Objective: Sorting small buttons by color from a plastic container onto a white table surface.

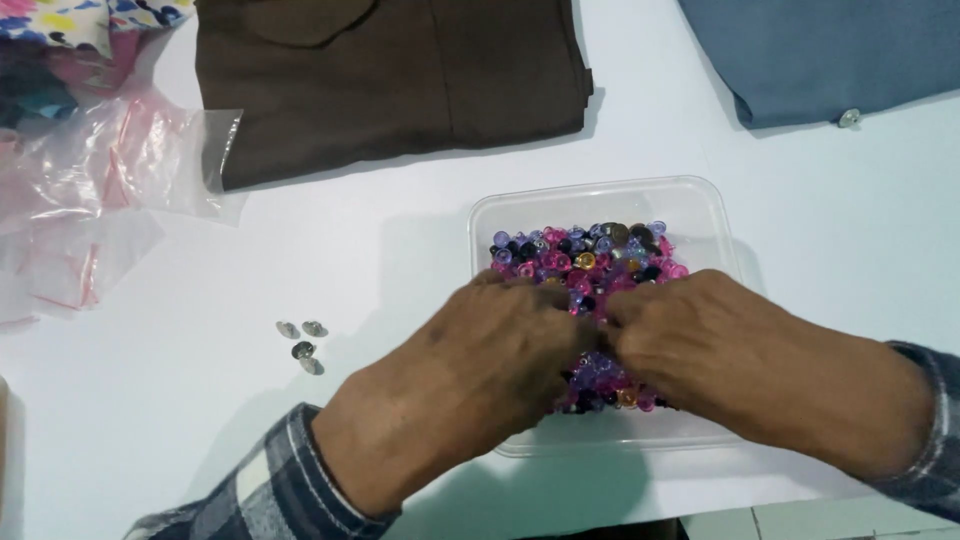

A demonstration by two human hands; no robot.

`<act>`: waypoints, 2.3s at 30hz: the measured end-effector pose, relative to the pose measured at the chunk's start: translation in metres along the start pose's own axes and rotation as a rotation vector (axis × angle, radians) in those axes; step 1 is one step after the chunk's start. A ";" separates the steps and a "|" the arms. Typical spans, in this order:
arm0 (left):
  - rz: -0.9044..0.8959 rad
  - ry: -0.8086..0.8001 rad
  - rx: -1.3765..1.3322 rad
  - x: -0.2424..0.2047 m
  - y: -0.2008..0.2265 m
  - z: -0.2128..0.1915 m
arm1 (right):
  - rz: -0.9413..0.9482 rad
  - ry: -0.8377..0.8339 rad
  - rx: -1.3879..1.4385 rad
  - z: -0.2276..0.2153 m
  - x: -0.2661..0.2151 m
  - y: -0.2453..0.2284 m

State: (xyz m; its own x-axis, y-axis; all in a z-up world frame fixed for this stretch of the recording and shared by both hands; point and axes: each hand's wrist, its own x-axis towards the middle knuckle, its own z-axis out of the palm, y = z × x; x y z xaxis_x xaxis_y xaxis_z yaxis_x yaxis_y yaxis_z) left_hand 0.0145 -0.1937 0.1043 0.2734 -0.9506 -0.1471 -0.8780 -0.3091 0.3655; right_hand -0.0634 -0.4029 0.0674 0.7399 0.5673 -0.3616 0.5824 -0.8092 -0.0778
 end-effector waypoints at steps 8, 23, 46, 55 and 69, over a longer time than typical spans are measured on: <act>0.075 -0.096 0.132 0.028 0.007 0.023 | 0.353 -0.231 0.018 -0.032 -0.017 0.004; 0.074 0.135 0.078 -0.020 -0.002 -0.025 | -0.158 0.063 0.164 0.014 0.012 -0.002; 0.028 -0.004 -0.321 0.004 -0.005 -0.012 | 0.074 -0.001 0.105 -0.007 -0.018 0.011; -0.004 0.011 -0.036 0.010 0.002 0.007 | 0.067 -0.100 0.152 0.007 -0.023 0.016; 0.108 0.072 -0.041 0.012 0.005 0.028 | 0.188 -0.067 0.191 -0.016 -0.017 0.005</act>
State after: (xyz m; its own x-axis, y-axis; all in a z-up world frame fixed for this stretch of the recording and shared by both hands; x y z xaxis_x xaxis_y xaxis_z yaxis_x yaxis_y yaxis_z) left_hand 0.0026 -0.2059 0.0790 0.2072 -0.9775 -0.0386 -0.8873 -0.2044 0.4134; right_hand -0.0678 -0.4141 0.0883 0.8013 0.3986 -0.4462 0.3587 -0.9169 -0.1749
